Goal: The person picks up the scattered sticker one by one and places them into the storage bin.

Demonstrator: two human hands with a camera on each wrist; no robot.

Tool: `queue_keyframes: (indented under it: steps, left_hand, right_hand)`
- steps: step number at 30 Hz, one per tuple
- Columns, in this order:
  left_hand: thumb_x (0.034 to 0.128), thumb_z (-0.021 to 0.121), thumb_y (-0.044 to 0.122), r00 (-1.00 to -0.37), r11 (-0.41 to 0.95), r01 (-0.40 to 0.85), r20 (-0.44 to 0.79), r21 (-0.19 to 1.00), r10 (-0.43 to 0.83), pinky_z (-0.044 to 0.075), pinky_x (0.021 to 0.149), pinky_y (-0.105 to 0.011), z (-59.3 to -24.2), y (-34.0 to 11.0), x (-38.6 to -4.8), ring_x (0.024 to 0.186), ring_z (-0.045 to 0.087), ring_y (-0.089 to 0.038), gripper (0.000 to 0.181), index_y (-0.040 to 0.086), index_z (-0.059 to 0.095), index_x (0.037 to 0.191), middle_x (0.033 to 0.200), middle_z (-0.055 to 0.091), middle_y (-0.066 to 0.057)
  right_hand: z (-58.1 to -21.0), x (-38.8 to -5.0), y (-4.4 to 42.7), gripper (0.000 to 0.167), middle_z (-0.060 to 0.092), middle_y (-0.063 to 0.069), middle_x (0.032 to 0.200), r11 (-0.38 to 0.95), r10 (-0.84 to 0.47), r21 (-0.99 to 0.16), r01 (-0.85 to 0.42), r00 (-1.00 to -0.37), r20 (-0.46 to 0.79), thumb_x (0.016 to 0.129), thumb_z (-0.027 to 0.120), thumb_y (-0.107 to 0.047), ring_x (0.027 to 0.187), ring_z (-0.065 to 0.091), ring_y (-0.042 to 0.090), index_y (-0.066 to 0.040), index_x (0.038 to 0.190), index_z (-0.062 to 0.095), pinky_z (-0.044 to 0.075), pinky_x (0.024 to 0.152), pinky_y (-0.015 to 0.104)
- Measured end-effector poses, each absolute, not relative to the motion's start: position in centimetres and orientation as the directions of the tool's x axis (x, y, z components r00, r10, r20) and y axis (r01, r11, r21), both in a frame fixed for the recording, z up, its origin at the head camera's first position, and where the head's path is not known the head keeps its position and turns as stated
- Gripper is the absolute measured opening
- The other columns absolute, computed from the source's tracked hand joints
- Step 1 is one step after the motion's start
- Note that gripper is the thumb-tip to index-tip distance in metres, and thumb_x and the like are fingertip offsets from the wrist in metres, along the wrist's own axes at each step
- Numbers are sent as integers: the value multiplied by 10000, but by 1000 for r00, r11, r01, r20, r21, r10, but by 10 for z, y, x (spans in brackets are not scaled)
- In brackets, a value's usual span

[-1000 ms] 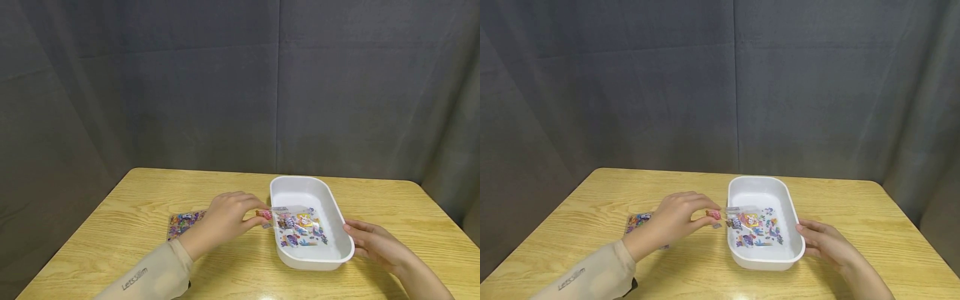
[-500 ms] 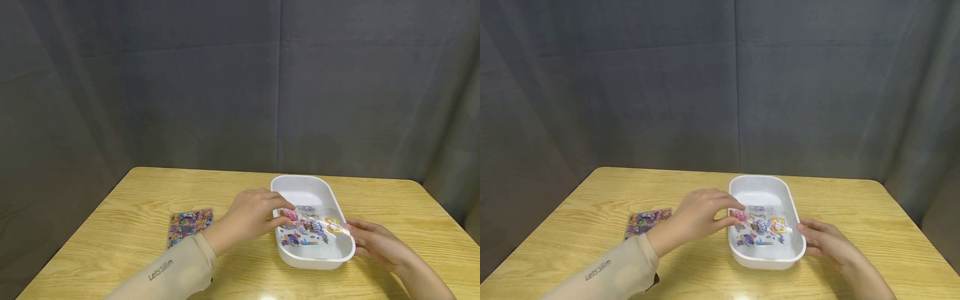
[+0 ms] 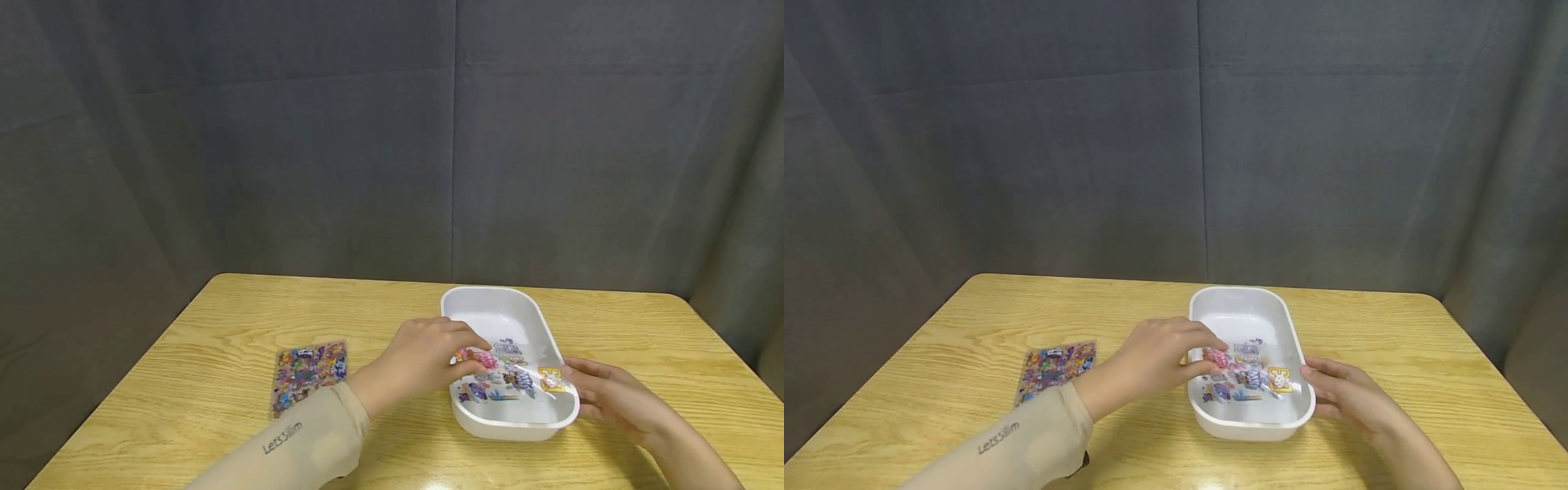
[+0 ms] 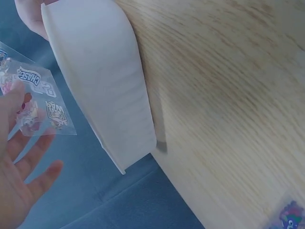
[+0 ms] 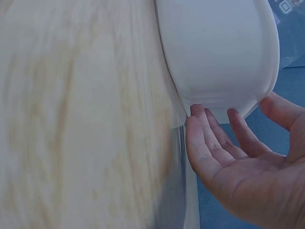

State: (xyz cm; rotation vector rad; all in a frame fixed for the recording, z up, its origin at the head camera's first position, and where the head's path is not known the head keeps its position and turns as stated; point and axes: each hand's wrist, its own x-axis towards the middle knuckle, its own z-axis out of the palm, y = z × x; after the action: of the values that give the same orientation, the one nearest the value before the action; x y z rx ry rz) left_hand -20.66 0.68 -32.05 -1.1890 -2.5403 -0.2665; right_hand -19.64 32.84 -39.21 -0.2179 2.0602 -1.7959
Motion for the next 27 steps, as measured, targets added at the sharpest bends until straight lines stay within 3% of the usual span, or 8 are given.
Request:
queue_keyframes:
  steps: [20,27]
  left_hand:
    - [908,673,496,-690,681,722,201,121,696,519,760,-292,-329,17,-210,1023,648,-39,366,287,720,1205,1168,684,158]
    - [896,689,498,-693,694,716,202,76,692,490,663,-235,-336,20,-213,936,653,-23,356,295,731,1185,1137,694,156]
  right_hand:
    - [-389,-194,329,707,624,12,1175,192,-363,-969,153,-907,-215,1076,442,-228,1021,642,99,252,1439,72,549,872,310]
    - [-390,-196,329,709,613,6,1195,194,-367,-970,145,-906,-209,1077,438,-228,1032,641,98,253,1440,66,545,885,307]
